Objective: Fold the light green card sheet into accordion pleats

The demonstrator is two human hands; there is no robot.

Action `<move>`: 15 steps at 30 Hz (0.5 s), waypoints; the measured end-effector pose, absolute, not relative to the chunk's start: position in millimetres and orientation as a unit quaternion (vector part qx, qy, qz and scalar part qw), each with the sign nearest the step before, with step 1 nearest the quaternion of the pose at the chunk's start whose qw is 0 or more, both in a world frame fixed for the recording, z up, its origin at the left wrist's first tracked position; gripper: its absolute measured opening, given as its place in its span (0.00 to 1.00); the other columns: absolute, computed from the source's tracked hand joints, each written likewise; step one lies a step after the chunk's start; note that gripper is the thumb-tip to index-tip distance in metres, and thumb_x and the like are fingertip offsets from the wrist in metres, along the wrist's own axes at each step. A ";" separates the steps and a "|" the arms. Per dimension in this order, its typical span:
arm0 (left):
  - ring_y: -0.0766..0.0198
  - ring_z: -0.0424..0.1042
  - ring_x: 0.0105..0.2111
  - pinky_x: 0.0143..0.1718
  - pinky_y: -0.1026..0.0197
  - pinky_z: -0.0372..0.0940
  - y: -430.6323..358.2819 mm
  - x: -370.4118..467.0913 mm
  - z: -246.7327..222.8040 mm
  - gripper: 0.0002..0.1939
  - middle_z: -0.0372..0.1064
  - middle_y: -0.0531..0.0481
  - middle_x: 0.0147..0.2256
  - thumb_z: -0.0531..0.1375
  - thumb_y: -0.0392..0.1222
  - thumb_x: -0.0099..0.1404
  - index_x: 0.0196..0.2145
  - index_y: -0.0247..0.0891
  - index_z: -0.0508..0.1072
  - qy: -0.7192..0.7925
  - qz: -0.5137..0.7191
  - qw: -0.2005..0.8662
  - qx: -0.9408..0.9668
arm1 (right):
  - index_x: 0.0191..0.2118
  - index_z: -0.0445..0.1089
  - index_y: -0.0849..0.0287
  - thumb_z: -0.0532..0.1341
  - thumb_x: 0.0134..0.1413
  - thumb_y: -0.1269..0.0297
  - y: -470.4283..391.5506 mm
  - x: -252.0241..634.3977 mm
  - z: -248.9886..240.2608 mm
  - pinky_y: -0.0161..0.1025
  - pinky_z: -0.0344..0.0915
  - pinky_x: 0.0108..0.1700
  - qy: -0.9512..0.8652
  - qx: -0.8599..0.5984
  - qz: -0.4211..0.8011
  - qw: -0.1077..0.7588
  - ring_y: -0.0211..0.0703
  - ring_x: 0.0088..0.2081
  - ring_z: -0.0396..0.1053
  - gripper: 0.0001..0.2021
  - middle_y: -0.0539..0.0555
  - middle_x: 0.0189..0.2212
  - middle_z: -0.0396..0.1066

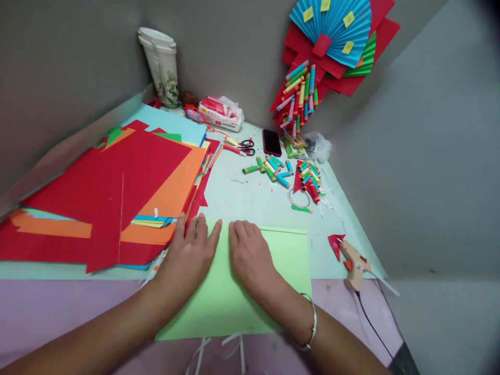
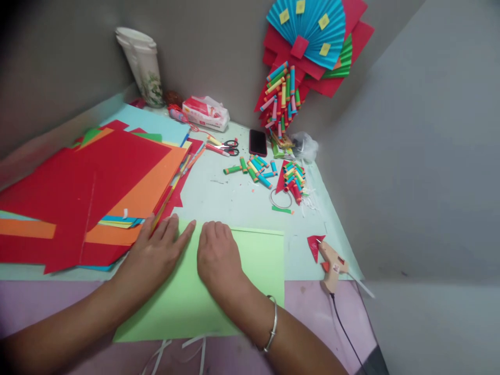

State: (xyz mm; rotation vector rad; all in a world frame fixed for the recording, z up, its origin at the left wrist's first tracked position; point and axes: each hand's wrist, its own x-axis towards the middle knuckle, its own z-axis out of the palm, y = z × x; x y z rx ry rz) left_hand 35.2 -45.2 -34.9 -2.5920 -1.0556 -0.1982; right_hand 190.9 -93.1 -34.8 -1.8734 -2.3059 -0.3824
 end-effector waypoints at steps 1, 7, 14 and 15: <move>0.39 0.74 0.52 0.59 0.34 0.60 -44.4 34.9 -36.0 0.28 0.70 0.23 0.55 0.48 0.28 0.66 0.62 0.31 0.69 -0.368 -0.072 0.173 -0.911 | 0.51 0.69 0.69 0.51 0.60 0.80 -95.1 193.9 -34.4 0.49 0.66 0.48 -0.762 -0.630 -0.133 0.067 0.52 0.42 0.63 0.16 0.63 0.41 0.71; 0.37 0.75 0.50 0.57 0.34 0.63 -41.1 32.2 -40.6 0.28 0.71 0.22 0.53 0.50 0.27 0.64 0.60 0.31 0.71 -0.338 -0.096 0.225 -0.909 | 0.54 0.68 0.73 0.51 0.57 0.83 -115.2 224.3 -40.4 0.48 0.66 0.52 -0.730 -0.655 -0.180 0.077 0.53 0.45 0.65 0.20 0.64 0.44 0.72; 0.41 0.75 0.51 0.59 0.34 0.60 -39.7 30.0 -41.7 0.29 0.70 0.24 0.55 0.47 0.25 0.65 0.61 0.33 0.70 -0.341 -0.075 0.230 -0.908 | 0.56 0.67 0.75 0.50 0.57 0.85 -138.9 265.4 -45.8 0.49 0.67 0.55 -0.691 -0.693 -0.194 0.061 0.55 0.50 0.66 0.23 0.67 0.48 0.72; 0.41 0.75 0.51 0.60 0.35 0.60 -39.5 29.8 -41.8 0.29 0.70 0.24 0.55 0.47 0.25 0.65 0.61 0.33 0.70 -0.342 -0.072 0.229 -0.909 | 0.56 0.67 0.75 0.50 0.56 0.85 -141.9 270.9 -46.1 0.50 0.67 0.55 -0.685 -0.699 -0.195 0.059 0.55 0.50 0.66 0.23 0.67 0.49 0.72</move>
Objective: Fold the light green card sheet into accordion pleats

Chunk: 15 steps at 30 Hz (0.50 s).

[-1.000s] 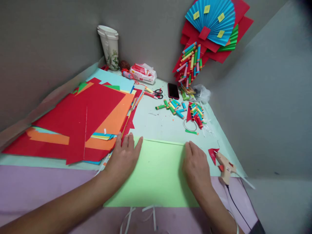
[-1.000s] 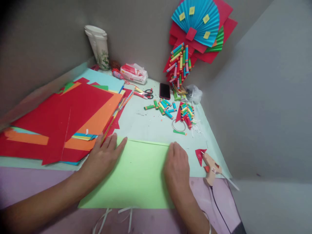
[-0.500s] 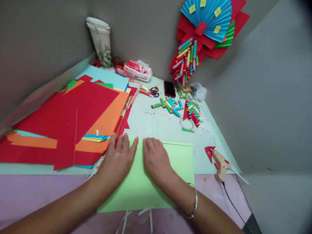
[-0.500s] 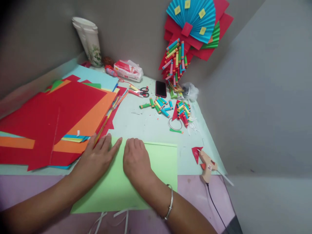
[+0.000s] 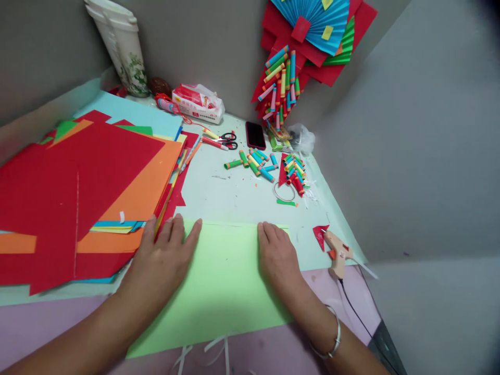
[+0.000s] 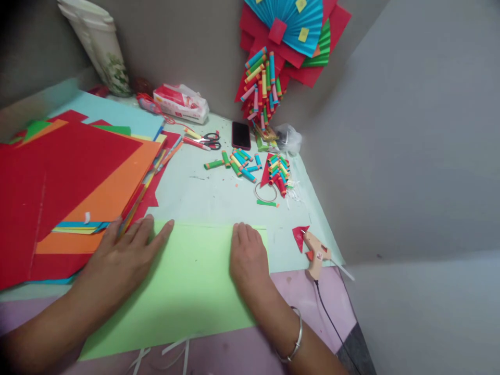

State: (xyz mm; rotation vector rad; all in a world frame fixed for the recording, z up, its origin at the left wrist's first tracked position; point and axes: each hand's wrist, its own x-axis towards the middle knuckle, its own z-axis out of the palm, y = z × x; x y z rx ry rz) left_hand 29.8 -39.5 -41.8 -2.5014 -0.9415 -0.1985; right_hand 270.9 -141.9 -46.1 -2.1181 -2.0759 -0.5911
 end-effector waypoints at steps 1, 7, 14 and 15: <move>0.42 0.75 0.52 0.60 0.34 0.60 -39.3 29.6 -42.1 0.29 0.70 0.24 0.55 0.46 0.25 0.65 0.61 0.34 0.69 -0.342 -0.071 0.226 -0.909 | 0.56 0.67 0.75 0.50 0.56 0.85 -144.8 276.3 -46.4 0.50 0.67 0.55 -0.680 -0.704 -0.197 0.057 0.55 0.51 0.66 0.23 0.68 0.49 0.72; 0.40 0.75 0.52 0.59 0.33 0.60 -37.4 26.0 -46.4 0.28 0.70 0.23 0.56 0.45 0.26 0.66 0.60 0.31 0.71 -0.332 -0.101 0.225 -0.910 | 0.57 0.67 0.71 0.49 0.57 0.85 -159.0 302.7 -48.5 0.50 0.69 0.52 -0.637 -0.742 -0.206 0.039 0.54 0.50 0.69 0.23 0.67 0.50 0.73; 0.43 0.75 0.53 0.60 0.37 0.62 -41.4 25.5 -35.1 0.27 0.71 0.25 0.55 0.45 0.25 0.64 0.55 0.24 0.74 -0.348 -0.074 0.220 -0.908 | 0.56 0.68 0.73 0.51 0.57 0.84 -162.3 304.7 -49.2 0.49 0.69 0.51 -0.620 -0.755 -0.212 0.002 0.55 0.49 0.71 0.22 0.68 0.49 0.73; 0.43 0.74 0.53 0.60 0.37 0.62 -44.0 27.7 -30.5 0.27 0.71 0.26 0.55 0.46 0.25 0.64 0.55 0.24 0.74 -0.354 -0.062 0.214 -0.908 | 0.56 0.68 0.73 0.51 0.57 0.84 -162.6 303.7 -48.7 0.49 0.69 0.51 -0.619 -0.758 -0.207 -0.001 0.55 0.49 0.70 0.22 0.68 0.49 0.73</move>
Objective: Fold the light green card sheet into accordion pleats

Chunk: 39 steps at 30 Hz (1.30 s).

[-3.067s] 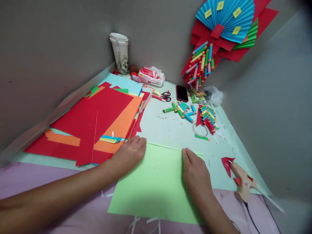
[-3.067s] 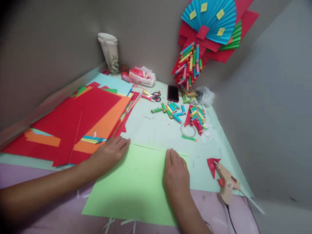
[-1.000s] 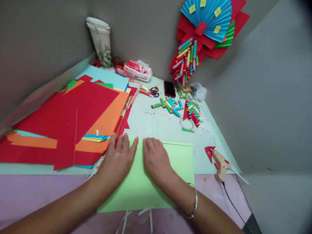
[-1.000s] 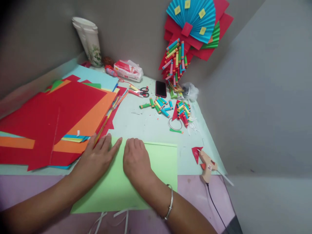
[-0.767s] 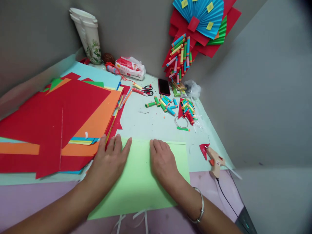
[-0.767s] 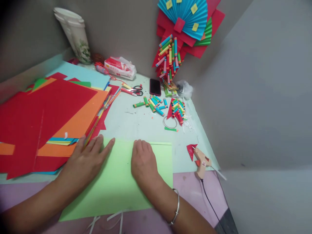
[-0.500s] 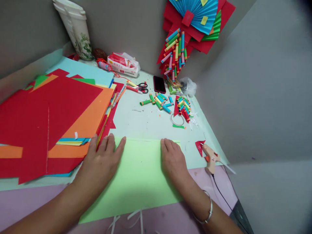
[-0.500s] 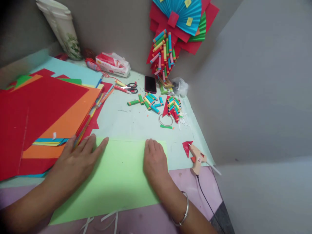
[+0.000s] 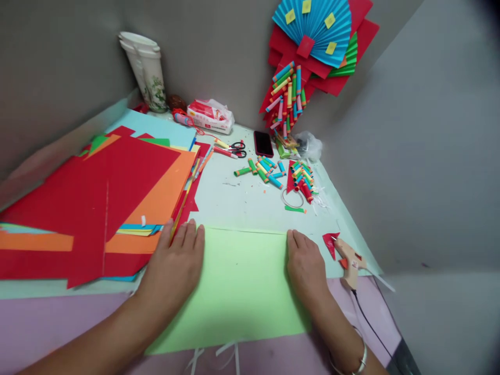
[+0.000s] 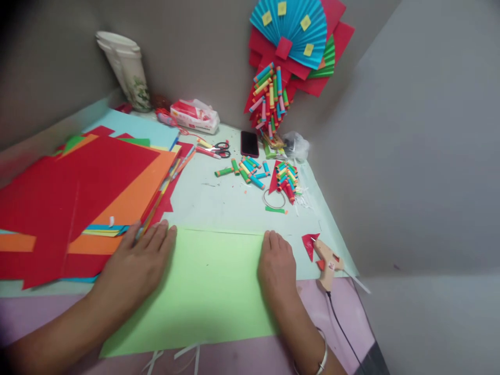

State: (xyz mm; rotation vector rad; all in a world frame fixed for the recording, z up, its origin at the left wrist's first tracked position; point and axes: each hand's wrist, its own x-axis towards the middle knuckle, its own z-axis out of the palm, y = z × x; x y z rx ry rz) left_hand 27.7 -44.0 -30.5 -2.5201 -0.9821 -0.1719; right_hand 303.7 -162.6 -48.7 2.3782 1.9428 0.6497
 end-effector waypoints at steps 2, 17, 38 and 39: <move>0.43 0.72 0.56 0.61 0.37 0.61 -51.1 35.6 -21.5 0.26 0.70 0.27 0.57 0.46 0.26 0.64 0.55 0.24 0.74 -0.353 -0.057 0.197 -0.913 | 0.56 0.67 0.71 0.50 0.58 0.84 -163.5 302.2 -47.5 0.49 0.69 0.51 0.616 0.763 0.196 0.004 0.55 0.50 0.70 0.22 0.68 0.50 0.73; 0.47 0.61 0.65 0.67 0.40 0.54 -67.3 83.2 -42.7 0.34 0.59 0.32 0.65 0.46 0.57 0.75 0.65 0.25 0.62 -0.283 -0.085 0.046 -0.954 | 0.57 0.67 0.69 0.49 0.60 0.82 -170.5 308.2 -56.0 0.47 0.68 0.51 0.620 0.758 0.203 0.025 0.54 0.51 0.71 0.22 0.67 0.53 0.72; 0.47 0.72 0.55 0.62 0.43 0.58 -43.9 25.8 -29.5 0.24 0.74 0.31 0.53 0.51 0.49 0.74 0.54 0.27 0.74 -0.369 -0.144 0.092 -0.913 | 0.56 0.69 0.69 0.50 0.58 0.83 -169.1 312.9 -50.0 0.48 0.68 0.51 0.624 0.761 0.176 0.025 0.54 0.50 0.72 0.23 0.67 0.52 0.73; 0.48 0.73 0.52 0.61 0.45 0.60 -39.5 27.6 -23.2 0.21 0.76 0.33 0.50 0.51 0.47 0.74 0.51 0.28 0.75 -0.366 -0.148 0.073 -0.916 | 0.56 0.70 0.69 0.50 0.58 0.83 -167.3 314.4 -46.0 0.49 0.68 0.52 0.624 0.763 0.165 0.017 0.54 0.50 0.72 0.23 0.67 0.52 0.73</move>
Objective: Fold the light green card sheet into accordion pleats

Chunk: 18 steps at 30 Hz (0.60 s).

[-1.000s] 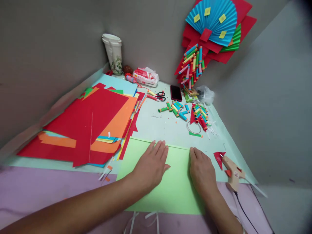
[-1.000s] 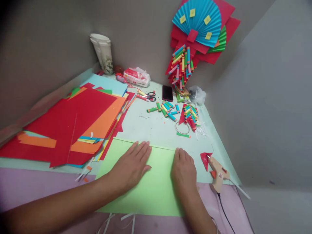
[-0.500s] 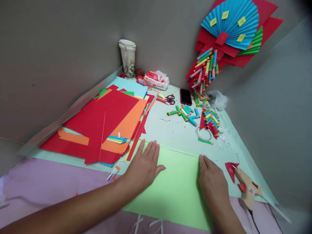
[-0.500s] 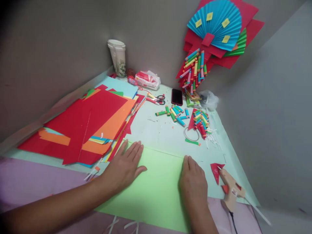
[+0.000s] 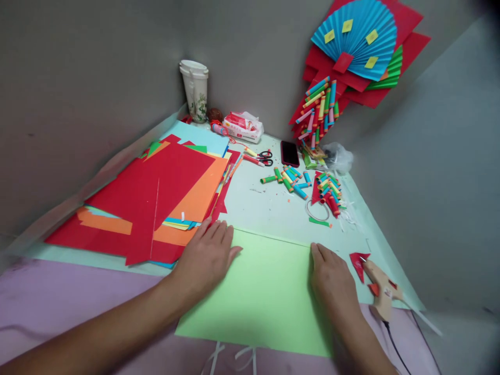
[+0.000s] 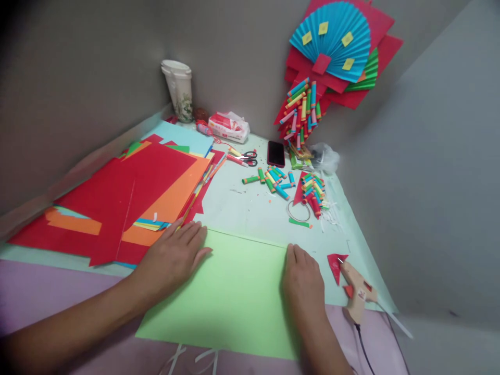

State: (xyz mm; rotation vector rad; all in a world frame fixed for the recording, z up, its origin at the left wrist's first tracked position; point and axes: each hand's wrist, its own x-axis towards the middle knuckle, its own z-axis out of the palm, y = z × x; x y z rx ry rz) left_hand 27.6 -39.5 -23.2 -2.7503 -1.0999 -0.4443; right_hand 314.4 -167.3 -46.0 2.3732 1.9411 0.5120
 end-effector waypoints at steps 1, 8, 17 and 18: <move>0.50 0.74 0.50 0.59 0.46 0.61 -34.4 30.1 -16.8 0.19 0.77 0.36 0.48 0.50 0.44 0.74 0.49 0.31 0.76 -0.362 -0.149 0.044 -0.919 | 0.55 0.71 0.68 0.50 0.59 0.82 -164.9 315.9 -41.0 0.49 0.67 0.52 0.624 0.767 0.151 0.002 0.55 0.51 0.71 0.22 0.66 0.51 0.74; 0.51 0.72 0.45 0.48 0.50 0.65 8.6 58.0 -1.7 0.14 0.74 0.43 0.40 0.54 0.43 0.69 0.41 0.38 0.78 -0.391 -0.108 -0.179 -0.897 | 0.47 0.76 0.58 0.55 0.66 0.64 -122.2 313.8 1.1 0.45 0.66 0.52 0.645 0.738 -0.086 -0.179 0.47 0.48 0.72 0.13 0.58 0.45 0.77; 0.55 0.72 0.37 0.35 0.58 0.61 35.9 69.6 -3.0 0.08 0.75 0.47 0.33 0.59 0.44 0.59 0.31 0.42 0.77 -0.394 -0.053 -0.226 -0.889 | 0.35 0.75 0.58 0.65 0.52 0.69 -81.1 312.0 7.4 0.36 0.60 0.40 0.630 0.735 -0.224 -0.115 0.39 0.36 0.67 0.03 0.51 0.34 0.72; 0.56 0.72 0.37 0.35 0.58 0.60 35.9 70.0 -1.6 0.07 0.75 0.47 0.34 0.59 0.43 0.58 0.30 0.42 0.77 -0.394 -0.050 -0.230 -0.888 | 0.34 0.75 0.58 0.65 0.52 0.69 -80.5 311.8 9.0 0.35 0.60 0.39 0.627 0.735 -0.231 -0.112 0.38 0.35 0.67 0.03 0.51 0.34 0.72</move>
